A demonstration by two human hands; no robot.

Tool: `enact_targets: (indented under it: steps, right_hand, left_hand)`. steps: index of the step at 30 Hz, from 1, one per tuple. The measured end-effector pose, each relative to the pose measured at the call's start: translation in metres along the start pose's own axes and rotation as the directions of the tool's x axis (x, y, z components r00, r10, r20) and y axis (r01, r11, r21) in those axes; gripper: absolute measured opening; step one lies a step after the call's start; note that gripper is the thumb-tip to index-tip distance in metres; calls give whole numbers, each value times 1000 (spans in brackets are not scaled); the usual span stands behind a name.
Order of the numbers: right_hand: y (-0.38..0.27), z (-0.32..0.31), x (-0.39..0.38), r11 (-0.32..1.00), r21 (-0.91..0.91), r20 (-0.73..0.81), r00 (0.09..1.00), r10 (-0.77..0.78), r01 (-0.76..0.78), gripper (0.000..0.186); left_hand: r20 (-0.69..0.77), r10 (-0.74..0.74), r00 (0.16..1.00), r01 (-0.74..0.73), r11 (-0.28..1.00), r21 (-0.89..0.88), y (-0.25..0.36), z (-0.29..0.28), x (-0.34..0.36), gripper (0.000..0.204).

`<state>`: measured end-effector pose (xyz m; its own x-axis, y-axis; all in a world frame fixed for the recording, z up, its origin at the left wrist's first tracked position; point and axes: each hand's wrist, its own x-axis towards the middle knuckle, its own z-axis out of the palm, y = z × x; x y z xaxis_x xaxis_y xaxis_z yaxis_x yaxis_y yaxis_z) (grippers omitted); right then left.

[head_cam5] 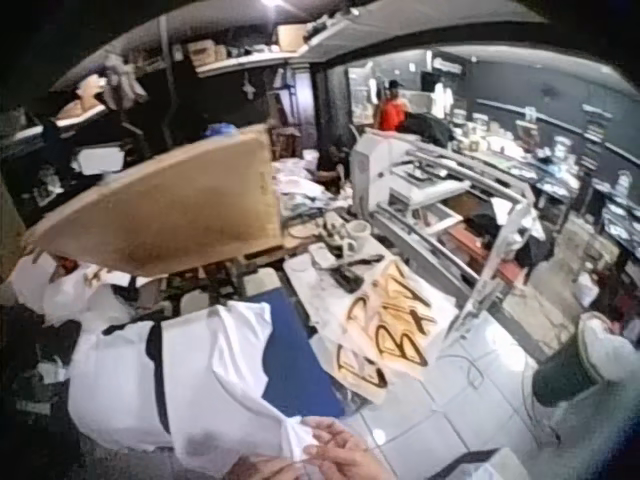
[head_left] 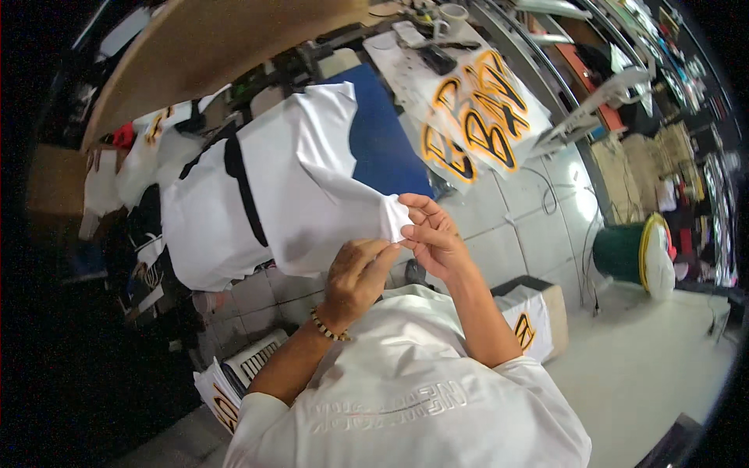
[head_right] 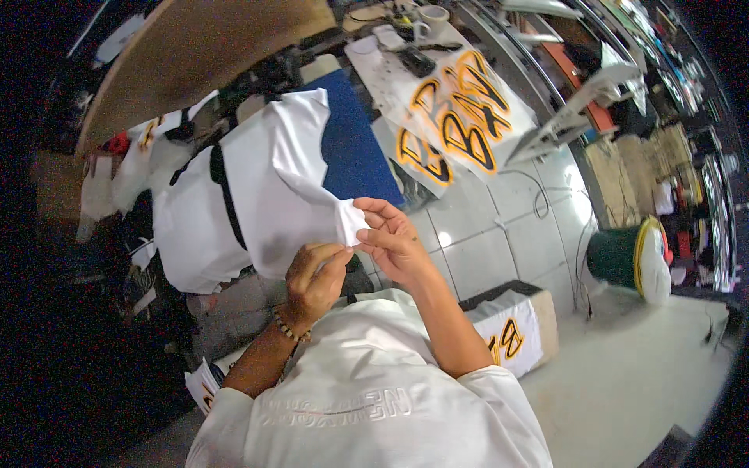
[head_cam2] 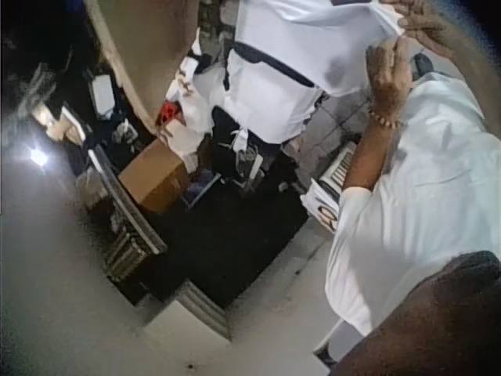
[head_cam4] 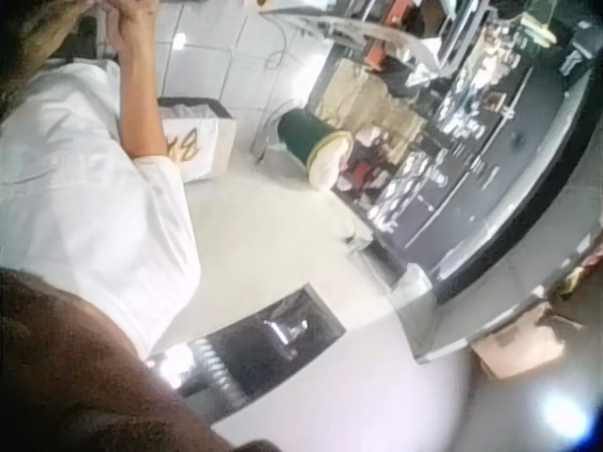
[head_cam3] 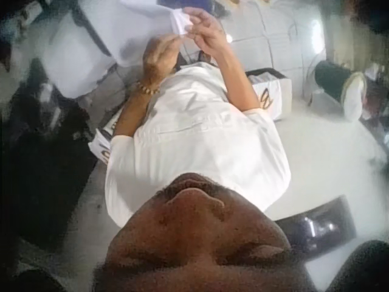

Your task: The person places a white shirt onto a heat press, positions a graphic transfer onto the garment, and lowers the heat press. The person then rubs the transfer, peels off the backing film, and presses the shirt again.

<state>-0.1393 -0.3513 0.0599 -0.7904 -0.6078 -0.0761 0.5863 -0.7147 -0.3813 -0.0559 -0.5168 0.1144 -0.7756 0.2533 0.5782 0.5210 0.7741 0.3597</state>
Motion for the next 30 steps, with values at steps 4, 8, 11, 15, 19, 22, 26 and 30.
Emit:
enact_targets:
  steps: [4,8,11,15,19,22,26,30]
  right_hand:
    - [-18,-27,-23,1000,1,-33,999,-14,14,55]
    - [-31,-52,-44,1000,-3,-50,998,-25,25,60]
    - [-35,-69,-55,999,-12,-28,999,-41,40,61]
    - [-34,-86,-62,999,34,13,999,-40,40,62]
    - [-31,-95,-67,1000,11,-69,997,-24,25,64]
    - [-29,-100,-68,1000,18,-53,998,-17,18,63]
    - [-28,-96,-65,1000,3,-51,999,-11,12,60]
    - [-31,-69,-54,1000,-3,-42,999,23,-23,61]
  left_hand:
    - [93,25,995,-14,993,-116,8,24,-1,40]
    - [182,83,980,-39,971,-235,16,40,-3,38]
    - [228,130,965,-73,967,-245,19,49,-4,35]
    - [304,161,939,-91,968,-233,20,57,-3,31]
    - [342,161,926,-74,964,-256,20,61,-4,29]
    - [329,116,937,-25,963,-270,19,65,-6,22]
    - [288,47,956,25,970,-240,18,70,-3,28]
    - [170,-166,971,179,982,-62,13,69,5,42]
